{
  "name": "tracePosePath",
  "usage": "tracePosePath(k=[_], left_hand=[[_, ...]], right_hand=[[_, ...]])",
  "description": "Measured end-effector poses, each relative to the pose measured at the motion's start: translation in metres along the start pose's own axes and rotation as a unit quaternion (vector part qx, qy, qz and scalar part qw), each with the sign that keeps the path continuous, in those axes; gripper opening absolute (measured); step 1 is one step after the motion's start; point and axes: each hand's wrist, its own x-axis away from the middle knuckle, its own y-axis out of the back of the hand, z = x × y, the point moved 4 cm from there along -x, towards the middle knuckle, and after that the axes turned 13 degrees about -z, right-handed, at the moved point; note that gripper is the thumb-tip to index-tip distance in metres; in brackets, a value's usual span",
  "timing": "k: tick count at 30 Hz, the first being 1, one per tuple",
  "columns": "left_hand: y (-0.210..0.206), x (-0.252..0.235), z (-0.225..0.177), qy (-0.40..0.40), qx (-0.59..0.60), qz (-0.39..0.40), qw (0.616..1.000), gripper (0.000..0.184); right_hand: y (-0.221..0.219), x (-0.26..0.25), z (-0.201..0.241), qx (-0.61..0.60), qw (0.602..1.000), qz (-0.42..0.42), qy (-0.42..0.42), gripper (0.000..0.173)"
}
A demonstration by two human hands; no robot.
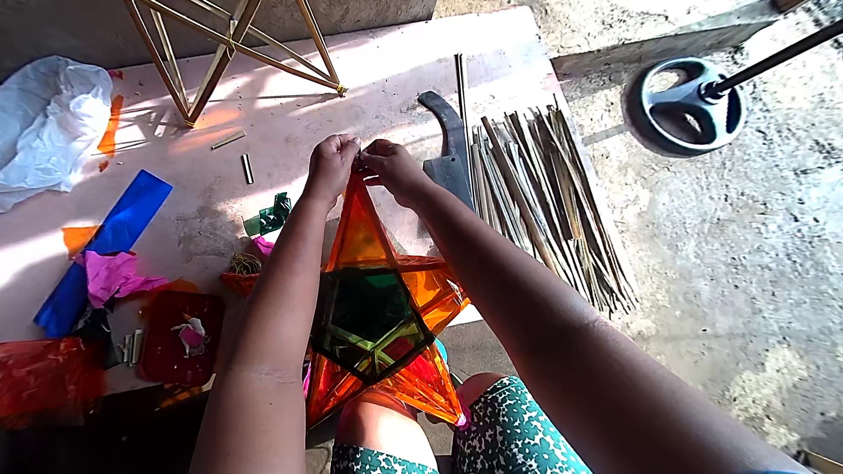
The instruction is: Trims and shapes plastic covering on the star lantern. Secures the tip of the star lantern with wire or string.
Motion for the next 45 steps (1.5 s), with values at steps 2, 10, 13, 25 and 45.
tracePosePath(k=[2, 10, 13, 25, 45], left_hand=[[-0.002, 0.000, 0.005, 0.058, 0.067, 0.009, 0.996, 0.033], [0.001, -0.002, 0.010, 0.191, 0.156, 0.004, 0.969, 0.028], [0.002, 0.000, 0.014, 0.212, 0.147, -0.010, 0.966, 0.023], [0.002, 0.011, 0.032, 0.335, 0.134, 0.005, 0.933, 0.021], [0.013, 0.015, 0.044, 0.328, -0.063, 0.029, 0.942, 0.006]], right_hand=[[-0.001, -0.001, -0.001, -0.010, 1.000, 0.000, -0.003, 0.015], [-0.002, -0.001, -0.003, -0.024, 0.999, -0.015, -0.018, 0.018], [-0.003, 0.000, -0.003, -0.026, 0.999, -0.025, -0.025, 0.015], [-0.008, -0.001, -0.009, 0.049, 0.994, -0.026, -0.092, 0.015], [0.004, 0.015, -0.014, 0.242, 0.956, 0.081, -0.143, 0.024]])
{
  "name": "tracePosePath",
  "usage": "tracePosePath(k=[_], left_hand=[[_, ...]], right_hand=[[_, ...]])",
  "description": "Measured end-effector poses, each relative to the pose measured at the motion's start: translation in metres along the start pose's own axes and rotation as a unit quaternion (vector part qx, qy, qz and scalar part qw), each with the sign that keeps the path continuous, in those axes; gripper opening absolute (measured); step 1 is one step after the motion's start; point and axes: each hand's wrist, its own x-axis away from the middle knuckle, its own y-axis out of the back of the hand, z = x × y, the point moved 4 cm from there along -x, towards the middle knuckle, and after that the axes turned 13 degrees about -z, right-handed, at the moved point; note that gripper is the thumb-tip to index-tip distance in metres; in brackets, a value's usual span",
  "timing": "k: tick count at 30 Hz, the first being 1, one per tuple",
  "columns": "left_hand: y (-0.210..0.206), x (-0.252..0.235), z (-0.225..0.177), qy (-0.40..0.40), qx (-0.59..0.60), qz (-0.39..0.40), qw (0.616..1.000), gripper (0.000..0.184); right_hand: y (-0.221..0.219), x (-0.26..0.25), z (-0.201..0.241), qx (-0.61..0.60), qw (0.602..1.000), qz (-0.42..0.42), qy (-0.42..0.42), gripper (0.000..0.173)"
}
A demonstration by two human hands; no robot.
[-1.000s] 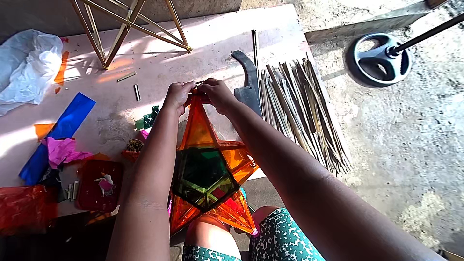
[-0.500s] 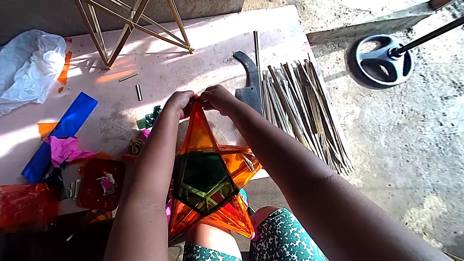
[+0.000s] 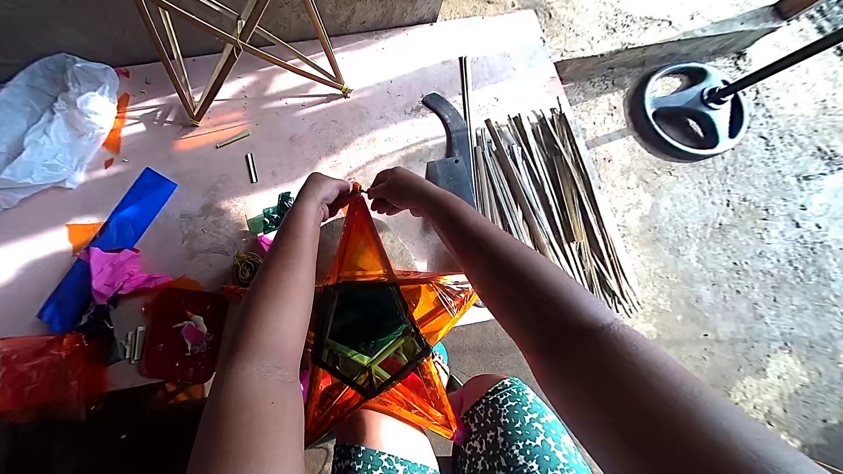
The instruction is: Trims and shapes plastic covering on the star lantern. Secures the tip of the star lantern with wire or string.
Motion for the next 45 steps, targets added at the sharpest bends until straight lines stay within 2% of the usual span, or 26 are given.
tracePosePath(k=[5, 8, 16, 20, 24, 27, 31, 34, 39, 45], left_hand=[[0.000, 0.004, -0.005, -0.042, -0.025, 0.010, 0.999, 0.014], [0.001, 0.006, -0.006, -0.037, -0.013, -0.006, 0.999, 0.013], [-0.003, 0.001, 0.010, 0.012, 0.183, -0.077, 0.980, 0.021], [-0.003, 0.004, 0.017, 0.053, 0.257, -0.104, 0.959, 0.017], [-0.004, 0.007, 0.020, 0.113, 0.305, -0.077, 0.943, 0.007], [-0.002, 0.012, 0.021, 0.129, 0.329, -0.036, 0.935, 0.006], [0.001, 0.012, 0.022, 0.119, 0.323, -0.023, 0.939, 0.005], [0.000, 0.014, 0.019, 0.115, 0.331, -0.009, 0.937, 0.012], [-0.006, 0.018, 0.015, 0.108, 0.390, -0.010, 0.915, 0.013], [-0.008, 0.022, 0.014, 0.106, 0.396, -0.013, 0.912, 0.010]], right_hand=[[0.001, 0.000, -0.002, 0.033, 0.999, 0.013, 0.006, 0.022], [0.001, 0.000, -0.004, 0.038, 0.999, 0.016, 0.004, 0.021], [0.004, 0.002, -0.006, 0.031, 0.999, 0.005, 0.044, 0.017], [0.006, 0.000, -0.012, 0.060, 0.995, -0.003, 0.081, 0.017], [0.005, 0.002, -0.014, 0.073, 0.991, -0.019, 0.112, 0.021], [0.009, 0.005, -0.013, 0.064, 0.991, -0.011, 0.118, 0.023], [0.022, 0.005, -0.023, -0.013, 0.996, 0.000, 0.089, 0.019], [0.032, 0.012, -0.023, -0.102, 0.994, -0.013, 0.043, 0.016], [0.028, 0.015, -0.030, -0.307, 0.952, 0.000, 0.012, 0.014], [0.007, 0.013, -0.039, -0.398, 0.916, -0.027, -0.045, 0.015]])
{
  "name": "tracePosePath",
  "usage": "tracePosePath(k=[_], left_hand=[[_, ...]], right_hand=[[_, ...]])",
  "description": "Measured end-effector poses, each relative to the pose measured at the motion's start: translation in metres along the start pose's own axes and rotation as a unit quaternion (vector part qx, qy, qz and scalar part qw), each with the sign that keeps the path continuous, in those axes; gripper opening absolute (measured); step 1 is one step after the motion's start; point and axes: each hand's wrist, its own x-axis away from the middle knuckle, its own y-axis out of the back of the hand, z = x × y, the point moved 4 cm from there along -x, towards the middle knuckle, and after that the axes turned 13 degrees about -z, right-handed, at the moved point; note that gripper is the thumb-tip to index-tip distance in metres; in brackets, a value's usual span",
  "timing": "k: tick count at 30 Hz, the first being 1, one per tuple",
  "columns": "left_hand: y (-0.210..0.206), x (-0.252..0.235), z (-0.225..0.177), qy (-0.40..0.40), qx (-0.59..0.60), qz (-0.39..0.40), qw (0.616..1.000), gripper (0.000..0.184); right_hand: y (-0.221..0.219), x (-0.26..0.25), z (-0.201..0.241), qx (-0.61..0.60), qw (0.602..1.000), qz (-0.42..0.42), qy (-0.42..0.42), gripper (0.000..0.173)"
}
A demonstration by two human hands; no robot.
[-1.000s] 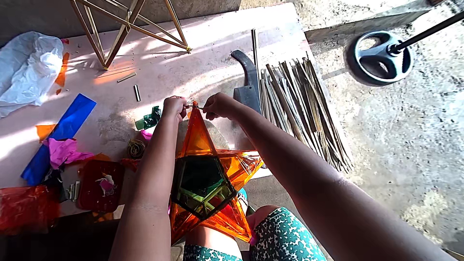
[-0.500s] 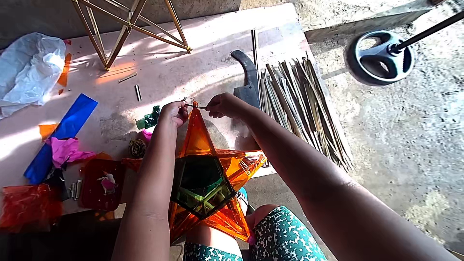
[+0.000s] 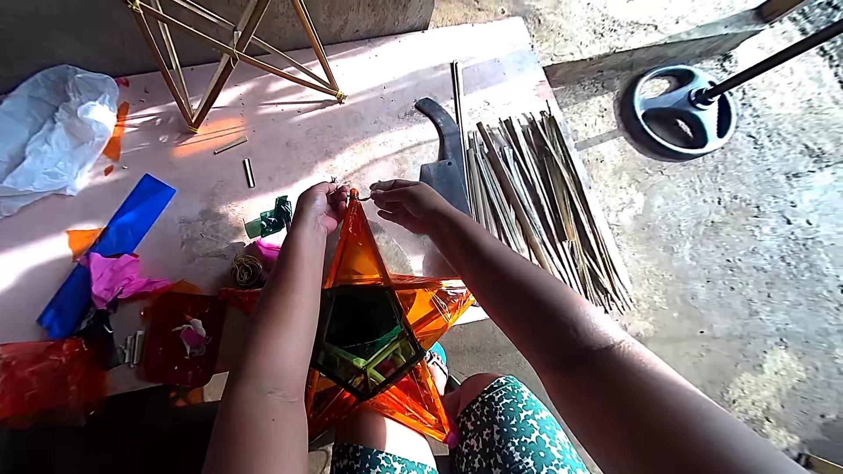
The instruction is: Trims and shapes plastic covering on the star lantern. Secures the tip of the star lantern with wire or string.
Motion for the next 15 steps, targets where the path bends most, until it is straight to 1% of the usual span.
tracePosePath(k=[3, 6, 9, 11, 13, 15], left_hand=[[0.000, -0.002, 0.001, -0.017, -0.009, 0.011, 1.000, 0.012], [0.002, 0.000, 0.001, -0.030, -0.020, 0.014, 0.999, 0.009], [0.002, -0.001, 0.003, -0.006, -0.011, -0.003, 1.000, 0.015], [0.000, 0.000, 0.004, 0.006, -0.007, -0.008, 1.000, 0.016], [-0.001, 0.000, 0.005, 0.007, -0.011, -0.014, 1.000, 0.018], [-0.002, -0.001, 0.007, 0.006, -0.020, -0.017, 1.000, 0.020]], right_hand=[[-0.006, 0.000, -0.004, 0.007, 0.999, -0.020, 0.024, 0.013], [-0.012, 0.004, -0.005, -0.001, 0.998, -0.049, 0.043, 0.014], [-0.017, 0.006, -0.009, -0.078, 0.995, -0.054, 0.008, 0.016], [-0.023, 0.005, -0.012, -0.136, 0.988, -0.066, -0.022, 0.016], [-0.025, 0.002, -0.013, -0.156, 0.984, -0.075, -0.037, 0.014], [-0.025, 0.001, -0.013, -0.150, 0.984, -0.087, -0.037, 0.015]])
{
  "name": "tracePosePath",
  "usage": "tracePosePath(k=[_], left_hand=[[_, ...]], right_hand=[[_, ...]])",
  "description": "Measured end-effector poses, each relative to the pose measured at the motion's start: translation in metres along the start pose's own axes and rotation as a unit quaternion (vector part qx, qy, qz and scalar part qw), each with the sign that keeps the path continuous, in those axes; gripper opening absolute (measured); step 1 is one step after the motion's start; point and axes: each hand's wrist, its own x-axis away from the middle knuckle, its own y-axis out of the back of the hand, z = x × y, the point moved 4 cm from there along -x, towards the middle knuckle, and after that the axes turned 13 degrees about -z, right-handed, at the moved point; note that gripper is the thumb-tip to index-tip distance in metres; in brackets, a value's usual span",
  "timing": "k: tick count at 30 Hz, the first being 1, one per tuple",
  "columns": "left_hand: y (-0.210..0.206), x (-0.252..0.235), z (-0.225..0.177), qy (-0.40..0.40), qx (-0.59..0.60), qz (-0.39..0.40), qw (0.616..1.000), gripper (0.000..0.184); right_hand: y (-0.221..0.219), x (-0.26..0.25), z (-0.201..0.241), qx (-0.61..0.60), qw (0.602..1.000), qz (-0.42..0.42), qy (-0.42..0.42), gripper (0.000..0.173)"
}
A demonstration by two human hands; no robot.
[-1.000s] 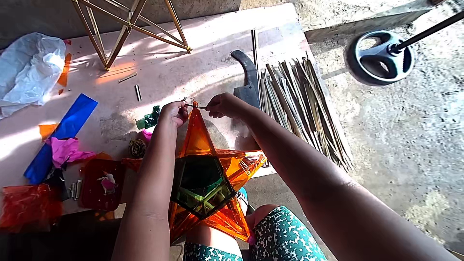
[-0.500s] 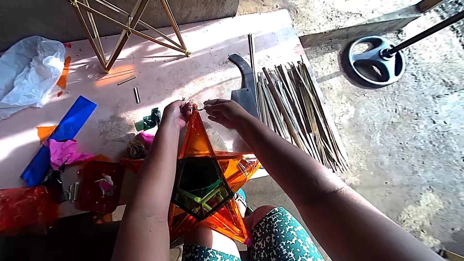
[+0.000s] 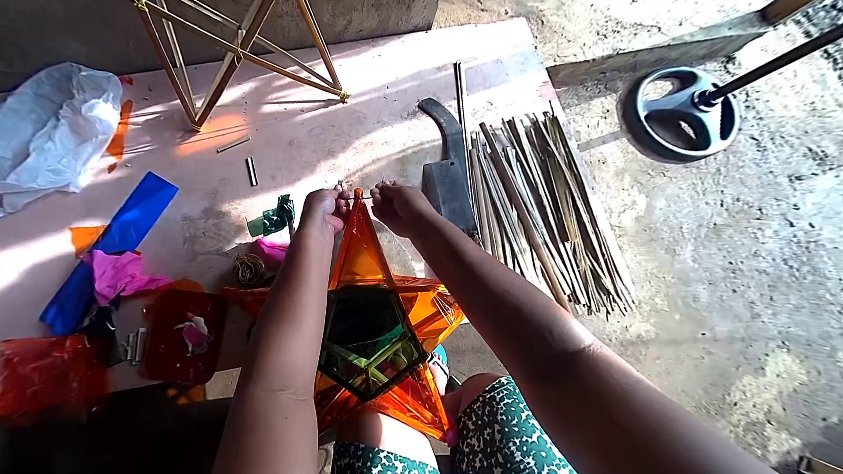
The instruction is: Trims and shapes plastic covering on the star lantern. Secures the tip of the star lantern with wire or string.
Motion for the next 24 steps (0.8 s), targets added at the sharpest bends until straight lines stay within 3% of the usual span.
tracePosePath(k=[13, 15, 20, 24], left_hand=[[0.002, 0.002, 0.003, -0.005, 0.034, -0.004, 0.999, 0.016], [0.004, 0.007, 0.001, -0.043, 0.016, 0.003, 0.999, 0.015], [0.013, 0.032, -0.012, -0.235, -0.107, 0.063, 0.964, 0.014], [0.017, 0.038, -0.017, -0.292, -0.131, 0.075, 0.944, 0.016]], right_hand=[[0.005, 0.002, -0.001, -0.042, 0.998, -0.040, 0.028, 0.013], [0.005, 0.006, 0.001, -0.028, 0.997, -0.027, 0.061, 0.012], [0.009, 0.014, 0.019, 0.099, 0.963, 0.042, 0.248, 0.015], [0.006, 0.021, 0.028, 0.170, 0.934, 0.051, 0.310, 0.016]])
